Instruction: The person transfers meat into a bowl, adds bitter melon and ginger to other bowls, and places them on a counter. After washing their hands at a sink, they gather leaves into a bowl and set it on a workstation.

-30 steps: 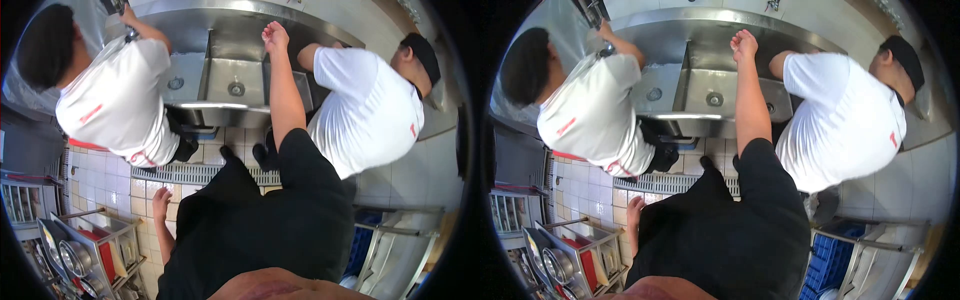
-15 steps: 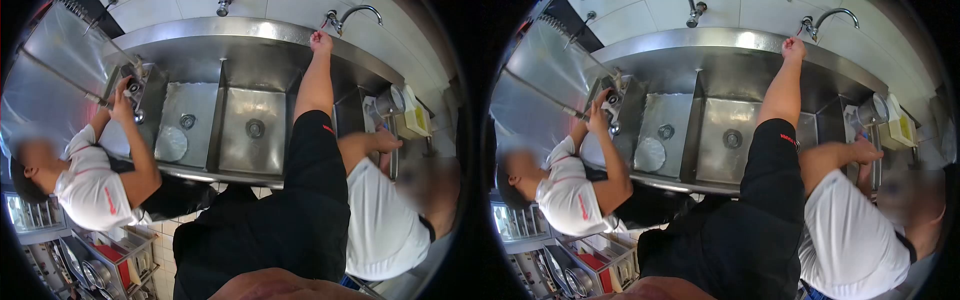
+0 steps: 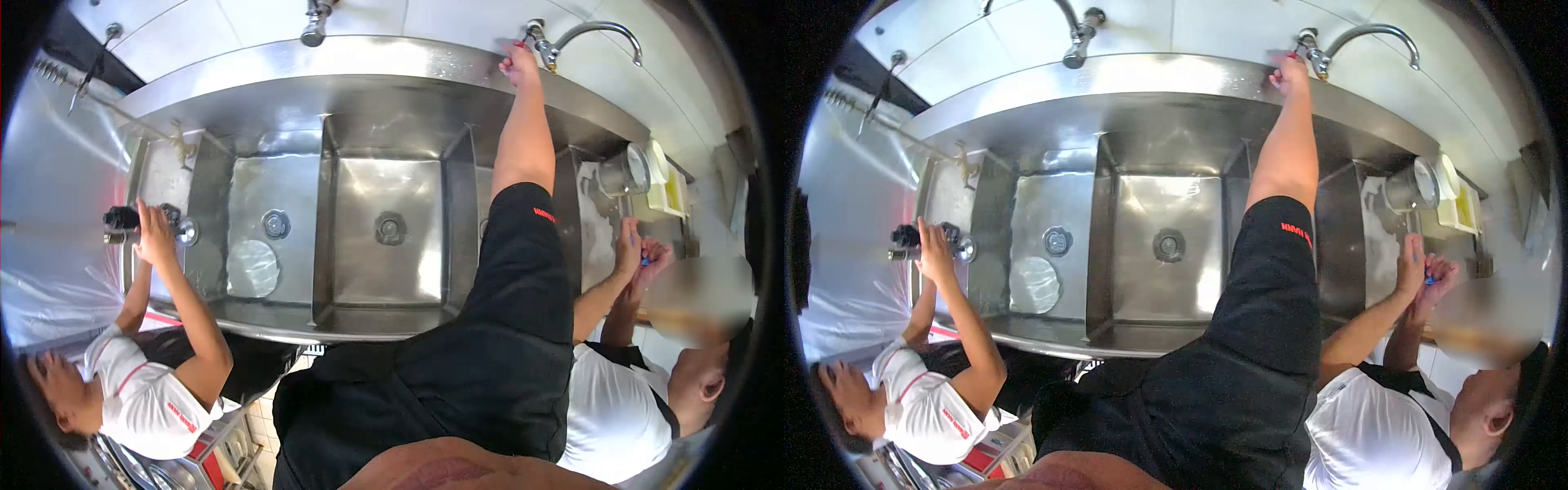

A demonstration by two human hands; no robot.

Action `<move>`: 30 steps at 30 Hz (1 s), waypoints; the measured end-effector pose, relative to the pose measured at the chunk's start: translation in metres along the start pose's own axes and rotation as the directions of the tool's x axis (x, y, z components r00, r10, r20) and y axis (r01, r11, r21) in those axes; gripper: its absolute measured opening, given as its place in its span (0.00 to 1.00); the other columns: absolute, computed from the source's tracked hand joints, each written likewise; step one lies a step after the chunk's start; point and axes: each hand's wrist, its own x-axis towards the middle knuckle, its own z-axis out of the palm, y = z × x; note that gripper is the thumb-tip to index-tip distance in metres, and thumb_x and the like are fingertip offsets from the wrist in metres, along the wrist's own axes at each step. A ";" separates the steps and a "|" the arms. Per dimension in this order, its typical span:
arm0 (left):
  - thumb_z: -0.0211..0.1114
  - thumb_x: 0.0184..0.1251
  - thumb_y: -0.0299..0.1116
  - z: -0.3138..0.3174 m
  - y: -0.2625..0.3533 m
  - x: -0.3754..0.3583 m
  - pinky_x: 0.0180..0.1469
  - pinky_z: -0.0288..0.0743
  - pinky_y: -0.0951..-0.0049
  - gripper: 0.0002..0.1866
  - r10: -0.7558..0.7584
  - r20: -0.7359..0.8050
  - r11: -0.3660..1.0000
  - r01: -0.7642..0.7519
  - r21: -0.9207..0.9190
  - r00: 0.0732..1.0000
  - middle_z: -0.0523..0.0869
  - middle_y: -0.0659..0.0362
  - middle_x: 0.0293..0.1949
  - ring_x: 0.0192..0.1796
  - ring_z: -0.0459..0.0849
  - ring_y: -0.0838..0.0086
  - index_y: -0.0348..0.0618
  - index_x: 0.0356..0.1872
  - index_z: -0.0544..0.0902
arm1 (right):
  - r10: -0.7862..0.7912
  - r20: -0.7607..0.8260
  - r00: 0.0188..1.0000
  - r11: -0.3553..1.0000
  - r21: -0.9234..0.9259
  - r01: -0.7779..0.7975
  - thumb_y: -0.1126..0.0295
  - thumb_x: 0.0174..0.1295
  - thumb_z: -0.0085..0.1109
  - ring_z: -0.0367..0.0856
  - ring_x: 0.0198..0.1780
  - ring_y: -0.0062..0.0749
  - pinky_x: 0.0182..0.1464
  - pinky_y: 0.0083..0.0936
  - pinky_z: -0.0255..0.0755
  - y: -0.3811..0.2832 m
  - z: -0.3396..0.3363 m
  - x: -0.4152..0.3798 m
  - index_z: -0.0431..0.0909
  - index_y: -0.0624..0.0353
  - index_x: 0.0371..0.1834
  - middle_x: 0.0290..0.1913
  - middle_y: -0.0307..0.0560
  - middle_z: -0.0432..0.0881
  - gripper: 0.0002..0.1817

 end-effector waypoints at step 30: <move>0.51 0.72 0.33 -0.161 0.008 0.029 0.66 0.60 0.58 0.18 0.556 -0.129 0.807 -0.495 0.323 0.821 0.74 0.64 0.61 0.60 0.71 0.67 0.52 0.61 0.72 | -0.136 -0.426 0.894 0.910 0.303 0.283 0.74 0.60 0.53 0.76 0.35 0.44 0.36 0.38 0.76 0.170 -0.366 0.013 0.72 0.70 0.46 0.39 0.54 0.77 0.13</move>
